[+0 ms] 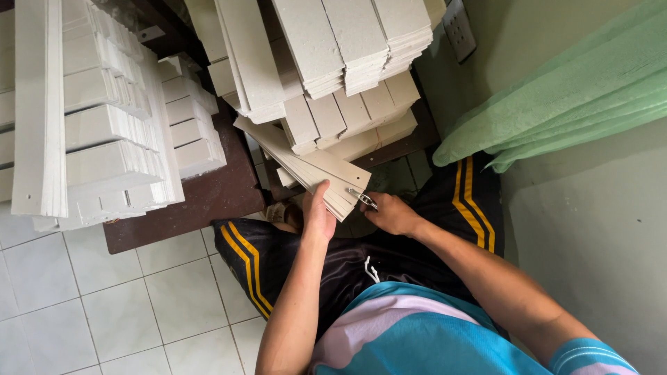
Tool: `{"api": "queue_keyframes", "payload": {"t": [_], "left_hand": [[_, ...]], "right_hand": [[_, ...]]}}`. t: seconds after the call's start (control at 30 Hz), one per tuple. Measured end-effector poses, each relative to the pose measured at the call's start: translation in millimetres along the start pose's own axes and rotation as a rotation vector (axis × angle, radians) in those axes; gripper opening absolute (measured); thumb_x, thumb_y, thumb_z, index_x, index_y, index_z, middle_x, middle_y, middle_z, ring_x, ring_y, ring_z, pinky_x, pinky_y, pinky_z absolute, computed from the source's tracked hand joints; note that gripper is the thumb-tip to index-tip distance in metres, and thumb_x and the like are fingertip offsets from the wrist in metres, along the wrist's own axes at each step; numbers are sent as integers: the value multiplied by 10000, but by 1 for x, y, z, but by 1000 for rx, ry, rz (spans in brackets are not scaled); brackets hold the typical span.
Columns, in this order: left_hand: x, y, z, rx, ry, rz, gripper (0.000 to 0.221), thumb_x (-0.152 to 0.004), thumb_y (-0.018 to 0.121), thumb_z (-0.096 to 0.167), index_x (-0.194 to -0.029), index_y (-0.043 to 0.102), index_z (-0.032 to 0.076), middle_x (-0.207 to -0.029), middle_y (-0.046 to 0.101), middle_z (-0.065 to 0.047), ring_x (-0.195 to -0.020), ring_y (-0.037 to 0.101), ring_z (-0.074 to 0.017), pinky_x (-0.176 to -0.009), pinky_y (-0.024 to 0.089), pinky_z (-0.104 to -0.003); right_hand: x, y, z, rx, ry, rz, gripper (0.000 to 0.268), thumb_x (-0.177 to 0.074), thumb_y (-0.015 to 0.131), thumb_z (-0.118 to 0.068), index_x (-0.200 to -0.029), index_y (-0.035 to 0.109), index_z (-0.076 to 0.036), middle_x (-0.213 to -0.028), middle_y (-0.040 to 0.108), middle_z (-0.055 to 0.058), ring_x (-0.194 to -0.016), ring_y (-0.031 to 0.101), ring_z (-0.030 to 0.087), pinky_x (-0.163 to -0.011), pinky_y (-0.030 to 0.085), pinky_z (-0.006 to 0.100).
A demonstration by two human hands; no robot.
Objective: Stapling together stacks of thin cardboard pieces using a manual stapler while sitting on the floor.
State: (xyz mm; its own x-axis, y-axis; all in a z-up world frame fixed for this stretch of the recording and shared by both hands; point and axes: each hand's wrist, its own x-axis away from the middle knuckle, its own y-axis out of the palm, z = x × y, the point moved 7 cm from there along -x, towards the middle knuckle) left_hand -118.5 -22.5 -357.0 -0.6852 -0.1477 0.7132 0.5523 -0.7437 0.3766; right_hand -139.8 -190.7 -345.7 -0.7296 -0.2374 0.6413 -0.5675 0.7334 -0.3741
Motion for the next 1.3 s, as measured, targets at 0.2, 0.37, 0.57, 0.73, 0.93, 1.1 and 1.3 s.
{"api": "queue_keyframes", "payload": {"t": [0.2,0.37,0.57,0.73,0.93,1.1,1.3], "left_hand": [[-19,-23,-14,-33,57,36,595,-871,804,84,-1408,549,60,-1411,568,-179,-1367,483,-303,-1171,392,-494],[15,-1,4,-65,53,55,590,-847,828,103,-1375,569,49,-1332,617,-185,-1306,542,-294,-1135,440,-503],[27,9,11,-58,39,98,614,-819,854,116,-1351,561,28,-1271,635,-178,-1241,569,-248,-1110,466,-470],[27,13,11,-46,32,97,602,-818,861,129,-1333,566,28,-1253,645,-184,-1237,581,-256,-1105,473,-472],[23,11,8,-59,20,96,627,-830,856,142,-1361,539,37,-1299,630,-196,-1268,567,-265,-1121,462,-465],[24,8,12,-39,17,78,624,-844,843,140,-1372,527,33,-1323,620,-214,-1292,553,-287,-1132,452,-481],[30,14,16,-32,1,52,647,-848,837,151,-1398,517,35,-1394,582,-219,-1349,506,-296,-1167,414,-482]], "right_hand": [[-11,1,17,73,44,36,211,-868,681,-293,-1047,741,-198,-889,756,137,-959,735,320,-788,586,424],[-1,-12,5,677,-116,331,350,-924,654,-465,-1053,734,-149,-737,748,178,-701,765,346,-631,624,432],[10,-9,10,89,23,-3,380,-1002,516,-354,-1231,600,-63,-640,712,191,-502,706,283,-569,600,388],[22,-11,-4,203,-69,28,413,-991,556,-414,-1084,694,-36,-978,734,289,-975,714,466,-821,576,520],[27,-6,-20,8,-82,7,330,-956,604,-369,-925,687,-51,-868,746,211,-910,717,399,-796,553,488],[15,2,-16,7,-40,-24,281,-903,620,-381,-874,689,-110,-736,746,104,-828,739,296,-765,569,418],[13,10,-13,-80,-25,-38,289,-867,711,-355,-1018,715,-108,-817,729,168,-877,718,331,-785,556,449]]}}
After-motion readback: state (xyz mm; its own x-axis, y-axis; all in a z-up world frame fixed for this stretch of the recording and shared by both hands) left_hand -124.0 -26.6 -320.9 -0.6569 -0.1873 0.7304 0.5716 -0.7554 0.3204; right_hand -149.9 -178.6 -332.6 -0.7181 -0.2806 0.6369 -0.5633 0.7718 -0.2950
